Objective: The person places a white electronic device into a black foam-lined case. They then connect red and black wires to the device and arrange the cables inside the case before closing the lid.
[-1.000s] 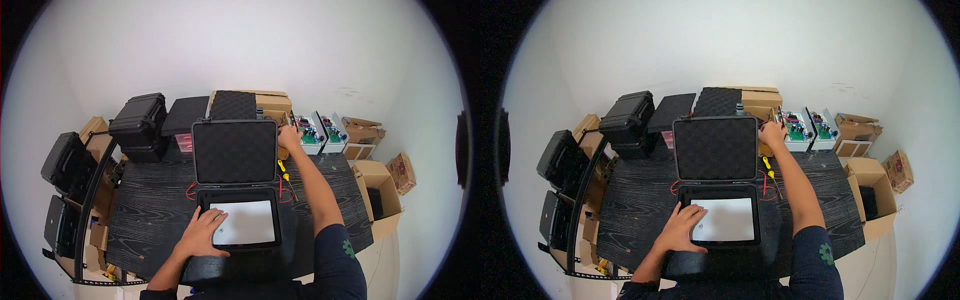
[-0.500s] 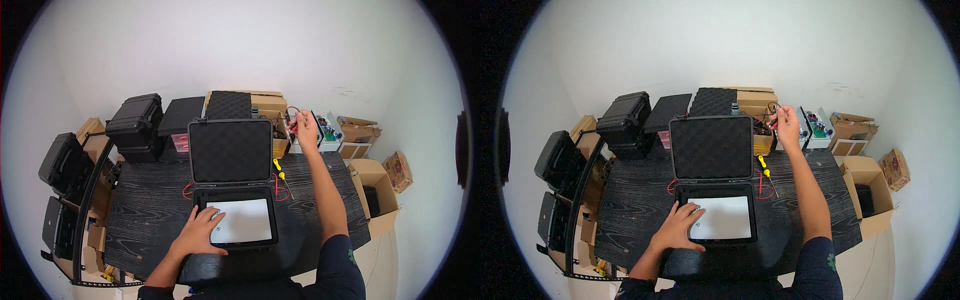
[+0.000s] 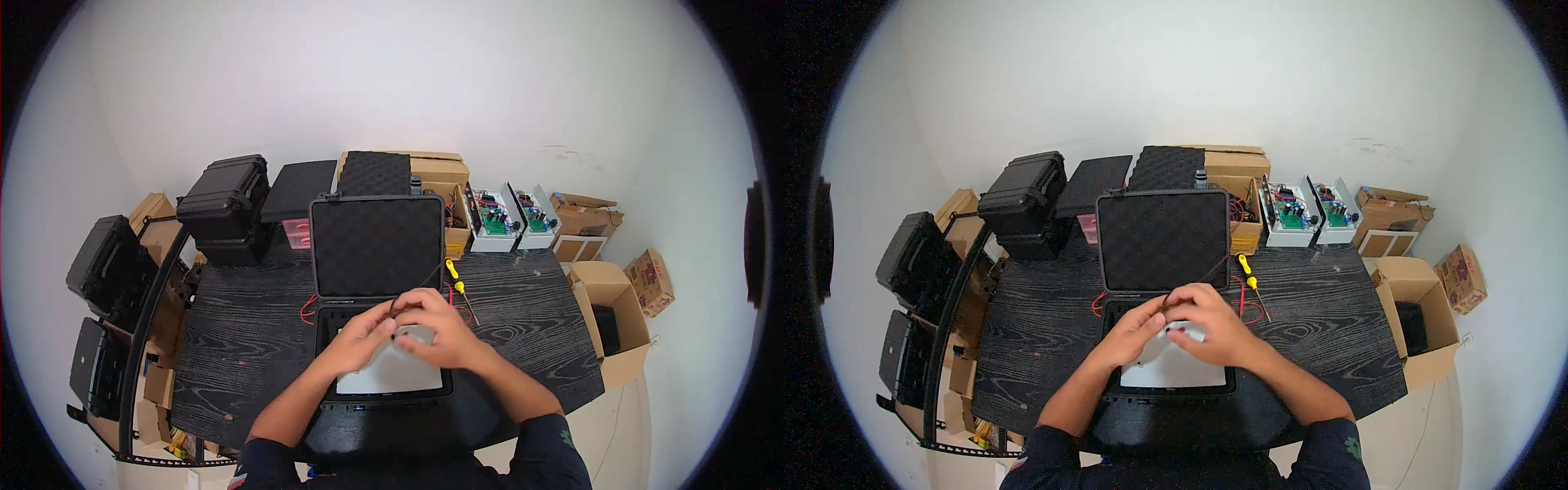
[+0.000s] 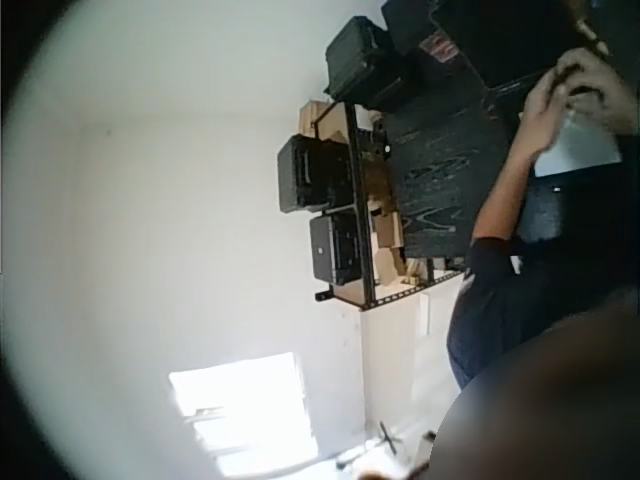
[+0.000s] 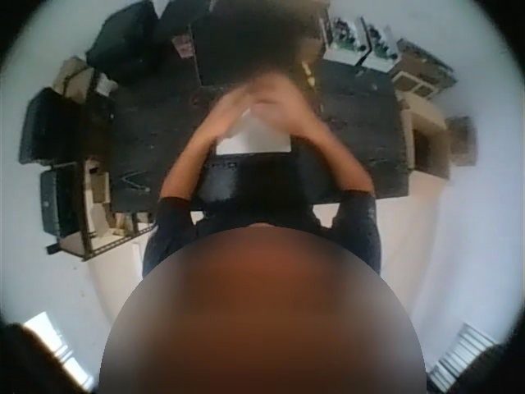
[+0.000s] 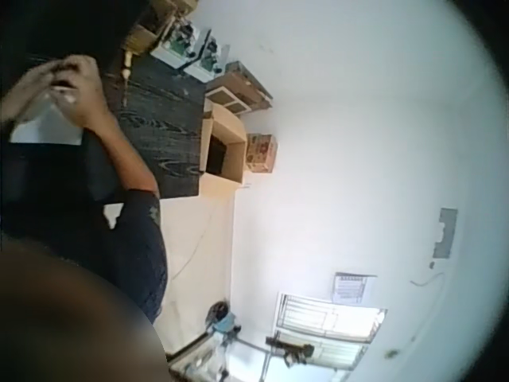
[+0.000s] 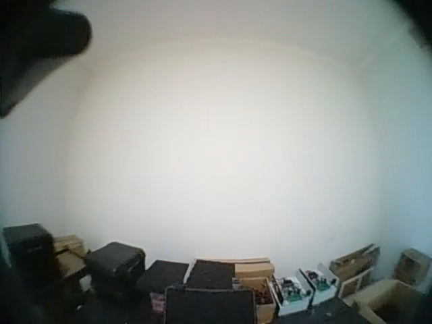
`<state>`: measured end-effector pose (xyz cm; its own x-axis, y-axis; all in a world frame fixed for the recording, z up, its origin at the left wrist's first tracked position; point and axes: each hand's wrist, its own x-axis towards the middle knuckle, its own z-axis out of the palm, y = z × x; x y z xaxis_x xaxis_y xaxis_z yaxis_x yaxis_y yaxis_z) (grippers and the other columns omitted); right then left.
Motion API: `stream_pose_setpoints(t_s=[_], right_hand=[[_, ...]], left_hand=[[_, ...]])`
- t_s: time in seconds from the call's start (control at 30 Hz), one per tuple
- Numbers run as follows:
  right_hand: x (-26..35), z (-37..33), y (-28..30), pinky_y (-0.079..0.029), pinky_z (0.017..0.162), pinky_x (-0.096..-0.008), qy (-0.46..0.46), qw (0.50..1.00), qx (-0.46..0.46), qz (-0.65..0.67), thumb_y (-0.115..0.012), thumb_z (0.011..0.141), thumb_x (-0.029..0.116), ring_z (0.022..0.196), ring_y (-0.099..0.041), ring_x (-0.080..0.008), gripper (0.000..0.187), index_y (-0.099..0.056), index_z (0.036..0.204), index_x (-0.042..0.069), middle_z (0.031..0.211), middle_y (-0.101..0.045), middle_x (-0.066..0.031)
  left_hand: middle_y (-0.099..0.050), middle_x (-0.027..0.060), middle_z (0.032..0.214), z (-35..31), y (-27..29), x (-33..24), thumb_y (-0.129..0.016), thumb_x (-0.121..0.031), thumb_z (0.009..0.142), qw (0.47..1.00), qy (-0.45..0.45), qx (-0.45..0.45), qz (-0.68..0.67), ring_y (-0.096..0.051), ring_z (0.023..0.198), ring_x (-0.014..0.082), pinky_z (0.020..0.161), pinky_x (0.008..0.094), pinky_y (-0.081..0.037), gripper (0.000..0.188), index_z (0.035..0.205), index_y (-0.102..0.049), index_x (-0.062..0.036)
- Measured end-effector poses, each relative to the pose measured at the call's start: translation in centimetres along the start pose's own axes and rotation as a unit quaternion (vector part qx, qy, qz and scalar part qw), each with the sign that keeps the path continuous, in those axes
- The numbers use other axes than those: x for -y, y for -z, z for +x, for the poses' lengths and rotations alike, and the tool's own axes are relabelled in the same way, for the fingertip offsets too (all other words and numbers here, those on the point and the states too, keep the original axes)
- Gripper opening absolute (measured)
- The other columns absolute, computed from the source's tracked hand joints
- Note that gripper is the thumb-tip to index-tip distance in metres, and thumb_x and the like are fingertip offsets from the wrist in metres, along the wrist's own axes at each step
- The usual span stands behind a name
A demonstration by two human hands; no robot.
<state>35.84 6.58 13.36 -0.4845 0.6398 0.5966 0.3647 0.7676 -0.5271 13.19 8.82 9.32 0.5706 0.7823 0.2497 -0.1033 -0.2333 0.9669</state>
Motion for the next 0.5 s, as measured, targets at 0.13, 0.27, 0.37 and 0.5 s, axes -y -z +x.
stream_pose_setpoints(t_s=[0.13, 0.27, 0.37, 0.5], right_hand=[[-1.0, -0.3, 0.6, -0.057, 0.09, -0.0412, 0.023, 0.998, -0.028, 0.049, -0.078, 0.087, 0.007, 0.105, -0.072, -0.0289, 0.015, -0.077, 0.101, 0.005, 0.11, -0.074, -0.012], [-8.9, 1.5, 3.1, -0.058, 0.076, -0.0369, -0.104, 0.957, -0.272, -0.001, -0.072, 0.095, 0.009, 0.08, -0.074, -0.0251, 0.009, -0.074, 0.094, 0.0, 0.088, -0.075, -0.011], [-16.8, 3.3, 7.1, -0.053, 0.098, -0.0456, -0.172, 0.929, -0.301, -0.133, -0.071, 0.1, 0.024, 0.108, -0.071, -0.0303, 0.022, -0.075, 0.113, 0.008, 0.11, -0.077, -0.0128], [-22.4, 5.3, 6.3, -0.031, 0.118, -0.0646, -0.331, 0.909, -0.108, -0.229, -0.063, 0.103, 0.043, 0.14, -0.054, -0.0354, 0.035, -0.076, 0.128, 0.021, 0.135, -0.072, -0.0089]], left_hand=[[-0.074, 0.0074, 0.111, 0.5, 0.3, 1.1, -0.049, -0.028, 0.117, 0.998, 0.031, 0.023, -0.052, -0.068, 0.11, 0.0162, 0.104, 0.0341, -0.05, 0.037, 0.132, -0.064, 0.002], [-0.074, 0.0081, 0.087, 0.2, 0.7, 1.1, -0.046, -0.028, 0.118, 0.992, 0.066, 0.009, -0.111, -0.073, 0.102, 0.0201, 0.107, 0.0393, -0.049, 0.035, 0.122, -0.066, 0.0008], [-0.072, 0.0073, 0.081, 0.6, 0.4, 1.3, -0.047, -0.029, 0.118, 0.999, 0.008, -0.013, 0.045, -0.075, 0.092, 0.0202, 0.104, 0.0402, -0.051, 0.036, 0.119, -0.066, 0.0019], [-0.072, 0.0061, 0.079, 0.3, 0.7, 2.6, -0.045, -0.028, 0.118, 0.998, 0.042, -0.012, -0.052, -0.075, 0.086, 0.0187, 0.098, 0.0355, -0.053, 0.036, 0.122, -0.066, 0.0004]])
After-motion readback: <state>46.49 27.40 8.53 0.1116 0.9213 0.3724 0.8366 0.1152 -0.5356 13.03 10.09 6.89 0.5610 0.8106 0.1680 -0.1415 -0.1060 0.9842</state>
